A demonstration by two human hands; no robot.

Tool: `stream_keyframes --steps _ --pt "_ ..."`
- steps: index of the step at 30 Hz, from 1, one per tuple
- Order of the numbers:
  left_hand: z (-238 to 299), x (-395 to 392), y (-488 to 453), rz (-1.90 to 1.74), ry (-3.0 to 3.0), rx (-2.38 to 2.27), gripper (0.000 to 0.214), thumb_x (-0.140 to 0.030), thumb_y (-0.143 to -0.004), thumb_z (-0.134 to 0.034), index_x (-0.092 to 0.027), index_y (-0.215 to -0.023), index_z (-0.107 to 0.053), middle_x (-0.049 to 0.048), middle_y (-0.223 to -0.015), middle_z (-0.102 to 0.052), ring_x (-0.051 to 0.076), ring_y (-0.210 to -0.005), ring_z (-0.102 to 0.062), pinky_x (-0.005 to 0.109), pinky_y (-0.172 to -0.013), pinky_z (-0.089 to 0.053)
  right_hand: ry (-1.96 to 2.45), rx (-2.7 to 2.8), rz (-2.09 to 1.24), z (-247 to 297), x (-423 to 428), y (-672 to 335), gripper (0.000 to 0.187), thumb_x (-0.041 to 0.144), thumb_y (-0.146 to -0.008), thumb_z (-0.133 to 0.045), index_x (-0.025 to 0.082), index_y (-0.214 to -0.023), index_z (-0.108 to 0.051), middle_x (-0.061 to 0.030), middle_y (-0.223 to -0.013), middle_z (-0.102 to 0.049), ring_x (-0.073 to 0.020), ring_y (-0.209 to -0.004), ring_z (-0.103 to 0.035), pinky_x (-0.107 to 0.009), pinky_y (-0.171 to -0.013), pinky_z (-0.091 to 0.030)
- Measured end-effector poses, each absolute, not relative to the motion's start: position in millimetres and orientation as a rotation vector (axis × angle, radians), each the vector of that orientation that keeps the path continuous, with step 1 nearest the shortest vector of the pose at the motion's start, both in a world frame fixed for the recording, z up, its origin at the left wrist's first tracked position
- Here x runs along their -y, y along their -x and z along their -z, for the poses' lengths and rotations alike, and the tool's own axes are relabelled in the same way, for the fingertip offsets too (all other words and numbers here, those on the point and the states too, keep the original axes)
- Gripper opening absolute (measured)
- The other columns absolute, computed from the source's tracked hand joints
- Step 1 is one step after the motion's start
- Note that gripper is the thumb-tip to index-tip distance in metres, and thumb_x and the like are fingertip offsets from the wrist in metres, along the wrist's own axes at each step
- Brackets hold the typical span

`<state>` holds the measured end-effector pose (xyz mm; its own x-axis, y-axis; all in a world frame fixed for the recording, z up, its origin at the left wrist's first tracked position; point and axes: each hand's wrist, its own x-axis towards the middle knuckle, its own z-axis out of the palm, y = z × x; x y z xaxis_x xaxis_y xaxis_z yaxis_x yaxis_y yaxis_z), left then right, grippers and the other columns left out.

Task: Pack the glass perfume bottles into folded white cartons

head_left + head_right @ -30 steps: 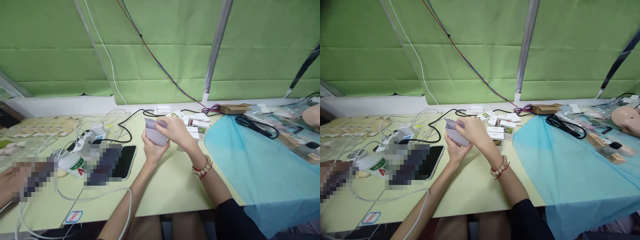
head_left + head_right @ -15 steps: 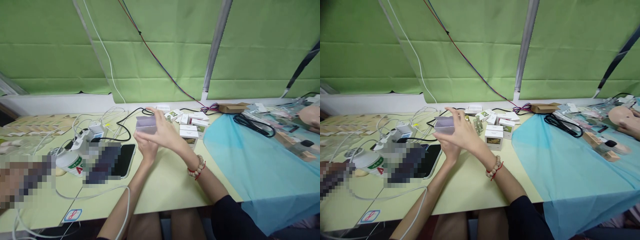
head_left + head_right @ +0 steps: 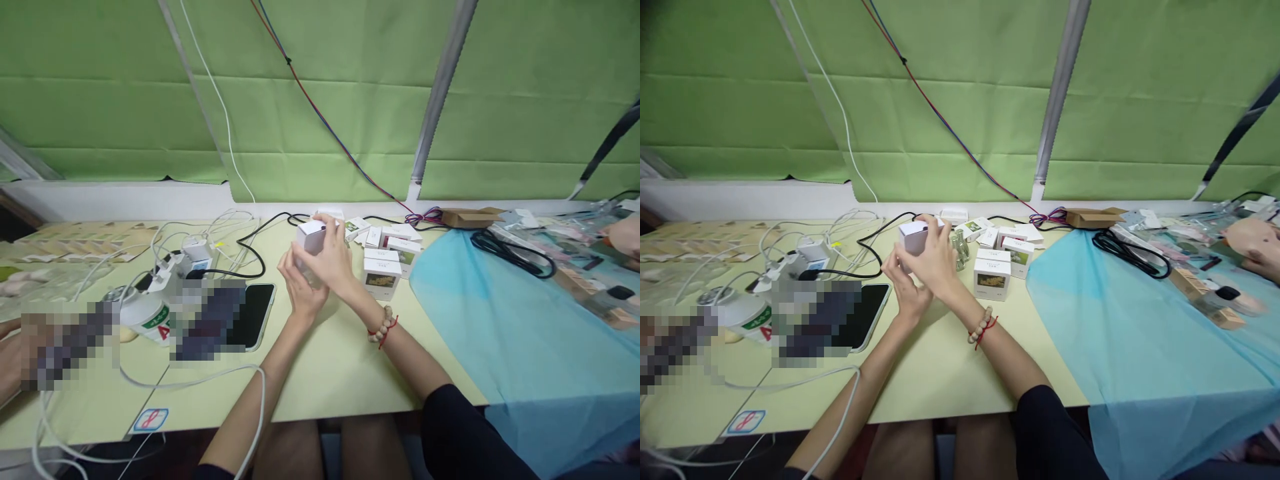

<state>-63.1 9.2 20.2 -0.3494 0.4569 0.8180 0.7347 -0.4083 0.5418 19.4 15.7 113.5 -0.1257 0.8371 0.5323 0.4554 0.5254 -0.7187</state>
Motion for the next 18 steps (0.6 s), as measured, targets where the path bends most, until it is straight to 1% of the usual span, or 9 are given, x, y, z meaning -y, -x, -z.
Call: stream_keyframes --steps 3,5,6,8,11,16,18 --pt "-22 -9 71 1.805 1.599 1.518 0.076 -0.051 -0.076 -0.051 -0.011 -0.135 -0.026 0.0214 -0.129 -0.036 0.03 -0.121 -0.037 0.046 -0.094 -0.038 1.112 1.695 -0.513 -119 -28 -31 0.053 0.046 -0.072 -0.062 0.027 -0.116 -0.041 -0.008 -0.118 -0.045 -0.0223 -0.1 -0.055 -0.039 -0.08 -0.048" --pt "-21 -11 76 1.839 1.512 1.621 0.069 -0.049 -0.081 -0.044 -0.012 -0.136 -0.024 0.0215 -0.131 -0.033 0.028 -0.119 -0.039 0.045 -0.093 -0.038 1.12 1.66 -0.503 -123 -33 -38 0.052 0.043 -0.071 -0.063 0.027 -0.115 -0.041 -0.0076 -0.117 -0.046 -0.0221 -0.102 -0.054 -0.037 -0.082 -0.047" --pt "-21 -12 77 1.857 1.477 1.679 0.068 -0.047 -0.082 -0.043 -0.013 -0.136 -0.023 0.0214 -0.132 -0.032 0.027 -0.12 -0.039 0.044 -0.094 -0.038 1.121 1.644 -0.492 -124 -35 -41 0.051 0.043 -0.071 -0.063 0.027 -0.114 -0.041 -0.0076 -0.116 -0.046 -0.0222 -0.103 -0.053 -0.037 -0.082 -0.046" --pt "-19 -16 78 1.877 1.443 1.787 0.069 -0.042 -0.081 -0.048 -0.014 -0.137 -0.021 0.0213 -0.135 -0.031 0.028 -0.125 -0.035 0.045 -0.1 -0.033 1.117 1.623 -0.471 -126 -38 -46 0.051 0.044 -0.071 -0.063 0.028 -0.114 -0.041 -0.0073 -0.115 -0.047 -0.0223 -0.104 -0.052 -0.036 -0.083 -0.045" --pt "-15 -20 77 1.89 1.468 1.918 0.078 -0.038 -0.074 -0.058 -0.013 -0.138 -0.02 0.0222 -0.137 -0.031 0.03 -0.131 -0.03 0.048 -0.108 -0.025 1.113 1.644 -0.465 -126 -40 -51 0.051 0.047 -0.071 -0.062 0.028 -0.113 -0.042 -0.0065 -0.113 -0.048 -0.0216 -0.102 -0.053 -0.035 -0.082 -0.044" --pt "-11 -22 73 1.923 1.558 2.023 0.09 -0.046 -0.069 -0.066 -0.015 -0.138 -0.018 0.0237 -0.141 -0.031 0.032 -0.133 -0.031 0.05 -0.109 -0.023 1.108 1.708 -0.474 -127 -40 -52 0.05 0.048 -0.069 -0.063 0.027 -0.11 -0.043 -0.0063 -0.111 -0.05 -0.0219 -0.102 -0.052 -0.034 -0.08 -0.045" --pt "-11 -22 74 1.928 1.565 2.035 0.092 -0.047 -0.067 -0.068 -0.015 -0.138 -0.018 0.0236 -0.139 -0.034 0.032 -0.132 -0.033 0.05 -0.108 -0.023 1.108 1.721 -0.475 -127 -40 -52 0.05 0.049 -0.069 -0.063 0.027 -0.109 -0.043 -0.0063 -0.109 -0.051 -0.0223 -0.102 -0.052 -0.034 -0.081 -0.044"
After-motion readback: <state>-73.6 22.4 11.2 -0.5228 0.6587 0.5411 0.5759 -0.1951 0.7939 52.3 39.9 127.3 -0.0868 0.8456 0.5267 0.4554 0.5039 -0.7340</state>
